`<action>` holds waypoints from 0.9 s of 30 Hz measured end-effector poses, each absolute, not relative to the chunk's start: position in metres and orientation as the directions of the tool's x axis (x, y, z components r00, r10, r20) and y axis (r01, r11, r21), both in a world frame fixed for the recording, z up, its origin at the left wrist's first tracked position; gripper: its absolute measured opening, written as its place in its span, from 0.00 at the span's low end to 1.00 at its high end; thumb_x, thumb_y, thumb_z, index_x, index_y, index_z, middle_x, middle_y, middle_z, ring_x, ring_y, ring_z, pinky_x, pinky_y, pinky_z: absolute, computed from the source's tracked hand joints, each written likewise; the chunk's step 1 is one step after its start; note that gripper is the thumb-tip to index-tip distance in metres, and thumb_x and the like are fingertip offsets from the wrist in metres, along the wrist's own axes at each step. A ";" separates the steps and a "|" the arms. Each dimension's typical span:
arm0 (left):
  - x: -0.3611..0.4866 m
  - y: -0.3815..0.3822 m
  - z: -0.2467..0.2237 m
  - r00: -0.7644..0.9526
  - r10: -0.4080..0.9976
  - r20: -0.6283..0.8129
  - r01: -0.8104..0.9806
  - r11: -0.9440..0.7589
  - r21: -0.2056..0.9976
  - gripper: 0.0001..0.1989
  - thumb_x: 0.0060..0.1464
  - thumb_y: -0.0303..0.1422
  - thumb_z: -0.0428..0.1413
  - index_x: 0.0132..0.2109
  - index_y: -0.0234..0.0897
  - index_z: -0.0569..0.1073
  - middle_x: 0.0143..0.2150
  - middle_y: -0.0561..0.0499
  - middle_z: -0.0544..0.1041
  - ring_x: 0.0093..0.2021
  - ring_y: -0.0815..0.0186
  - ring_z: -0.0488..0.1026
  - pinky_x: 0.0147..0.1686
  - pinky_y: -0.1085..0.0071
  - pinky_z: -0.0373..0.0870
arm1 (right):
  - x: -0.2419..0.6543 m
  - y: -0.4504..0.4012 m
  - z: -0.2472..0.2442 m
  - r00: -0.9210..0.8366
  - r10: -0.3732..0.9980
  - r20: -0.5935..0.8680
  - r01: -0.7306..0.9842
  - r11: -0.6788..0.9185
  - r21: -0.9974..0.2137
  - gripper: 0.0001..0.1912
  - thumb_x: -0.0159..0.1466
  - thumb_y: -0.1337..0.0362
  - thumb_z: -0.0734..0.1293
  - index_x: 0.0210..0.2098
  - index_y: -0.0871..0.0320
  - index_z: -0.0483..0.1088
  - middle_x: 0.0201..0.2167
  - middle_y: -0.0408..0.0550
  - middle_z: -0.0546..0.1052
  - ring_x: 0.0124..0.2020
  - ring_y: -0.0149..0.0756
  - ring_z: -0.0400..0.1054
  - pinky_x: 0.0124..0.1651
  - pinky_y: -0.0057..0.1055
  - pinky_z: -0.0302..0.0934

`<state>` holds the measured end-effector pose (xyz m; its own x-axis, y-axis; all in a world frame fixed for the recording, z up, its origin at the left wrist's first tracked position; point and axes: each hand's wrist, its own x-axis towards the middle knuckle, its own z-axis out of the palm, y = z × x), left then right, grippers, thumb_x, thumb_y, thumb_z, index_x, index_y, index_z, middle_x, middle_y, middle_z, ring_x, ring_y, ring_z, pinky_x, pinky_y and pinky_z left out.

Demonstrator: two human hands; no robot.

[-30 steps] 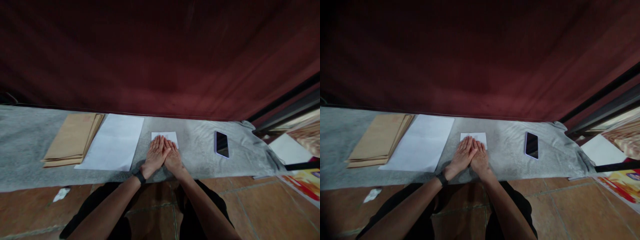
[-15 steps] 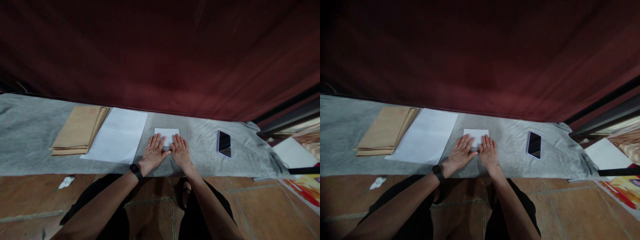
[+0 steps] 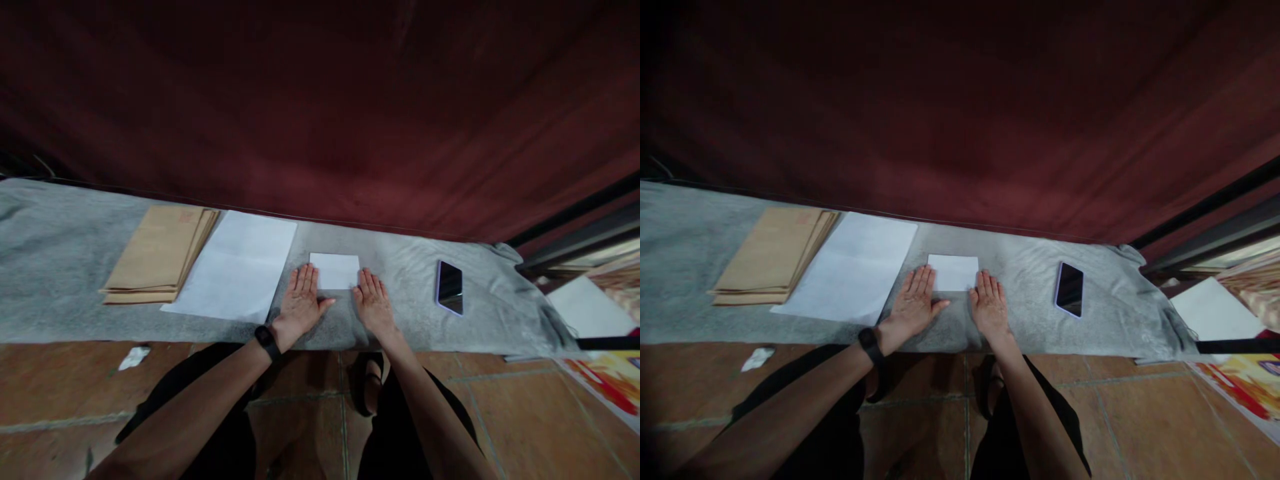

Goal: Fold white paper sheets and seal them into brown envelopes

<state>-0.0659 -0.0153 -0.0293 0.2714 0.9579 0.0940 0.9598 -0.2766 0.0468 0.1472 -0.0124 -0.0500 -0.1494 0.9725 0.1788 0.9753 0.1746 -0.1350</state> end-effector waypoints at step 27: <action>-0.050 0.016 -0.034 0.332 0.936 0.116 0.934 -0.344 0.100 0.29 0.66 0.31 0.37 0.71 0.26 0.55 0.74 0.39 0.53 0.75 0.55 0.45 0.72 0.53 0.43 | 0.092 0.004 -0.034 -0.275 0.948 0.158 0.907 0.310 -0.285 0.27 0.76 0.55 0.48 0.70 0.55 0.56 0.71 0.47 0.57 0.73 0.42 0.48 0.73 0.46 0.42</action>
